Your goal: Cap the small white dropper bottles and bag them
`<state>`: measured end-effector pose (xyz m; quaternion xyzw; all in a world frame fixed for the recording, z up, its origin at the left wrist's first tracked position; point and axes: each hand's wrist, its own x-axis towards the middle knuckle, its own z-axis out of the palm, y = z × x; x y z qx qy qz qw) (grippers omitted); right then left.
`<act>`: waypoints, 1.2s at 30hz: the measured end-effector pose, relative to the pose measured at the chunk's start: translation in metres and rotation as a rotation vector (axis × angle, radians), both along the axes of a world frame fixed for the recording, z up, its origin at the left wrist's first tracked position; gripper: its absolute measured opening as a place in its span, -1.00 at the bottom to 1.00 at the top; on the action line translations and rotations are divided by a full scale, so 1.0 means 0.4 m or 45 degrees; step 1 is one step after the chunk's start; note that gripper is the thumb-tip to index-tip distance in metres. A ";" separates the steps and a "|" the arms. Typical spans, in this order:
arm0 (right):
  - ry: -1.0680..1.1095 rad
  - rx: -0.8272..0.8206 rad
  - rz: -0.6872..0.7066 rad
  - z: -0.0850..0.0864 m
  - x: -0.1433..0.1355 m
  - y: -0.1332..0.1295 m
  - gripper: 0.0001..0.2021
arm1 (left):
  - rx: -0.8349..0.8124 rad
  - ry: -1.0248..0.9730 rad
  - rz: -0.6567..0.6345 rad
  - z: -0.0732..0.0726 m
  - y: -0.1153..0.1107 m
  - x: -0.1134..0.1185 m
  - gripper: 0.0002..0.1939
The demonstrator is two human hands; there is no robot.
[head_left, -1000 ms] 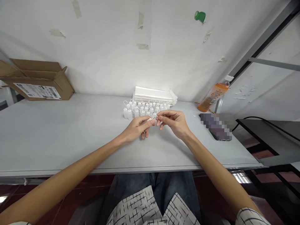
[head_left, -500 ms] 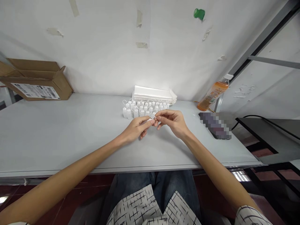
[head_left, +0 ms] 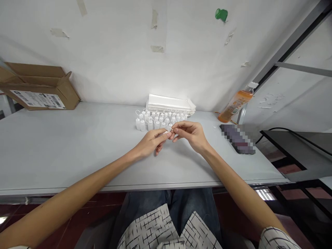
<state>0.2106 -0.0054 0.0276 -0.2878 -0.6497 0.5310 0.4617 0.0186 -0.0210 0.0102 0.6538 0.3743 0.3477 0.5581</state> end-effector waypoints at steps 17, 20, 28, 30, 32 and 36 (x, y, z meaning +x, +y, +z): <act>-0.094 0.161 -0.023 -0.014 0.003 -0.002 -0.80 | 0.263 0.163 0.077 -0.002 -0.008 0.017 -0.61; -0.109 0.140 -0.031 -0.017 0.003 0.001 -0.78 | 0.320 0.206 0.067 0.003 -0.010 0.015 -0.60; -0.094 0.022 0.021 -0.025 -0.002 0.010 -0.73 | 0.348 0.300 0.055 0.015 -0.012 0.011 -0.56; -0.079 0.010 0.038 -0.022 -0.003 0.009 -0.74 | 0.381 0.319 0.063 0.019 -0.010 0.011 -0.57; -0.054 0.018 0.059 -0.016 -0.003 0.005 -0.75 | 0.416 0.329 0.079 0.025 -0.008 0.010 -0.56; 0.021 0.059 0.035 -0.005 -0.006 -0.001 -0.77 | 0.431 0.287 0.091 0.038 -0.008 0.005 -0.57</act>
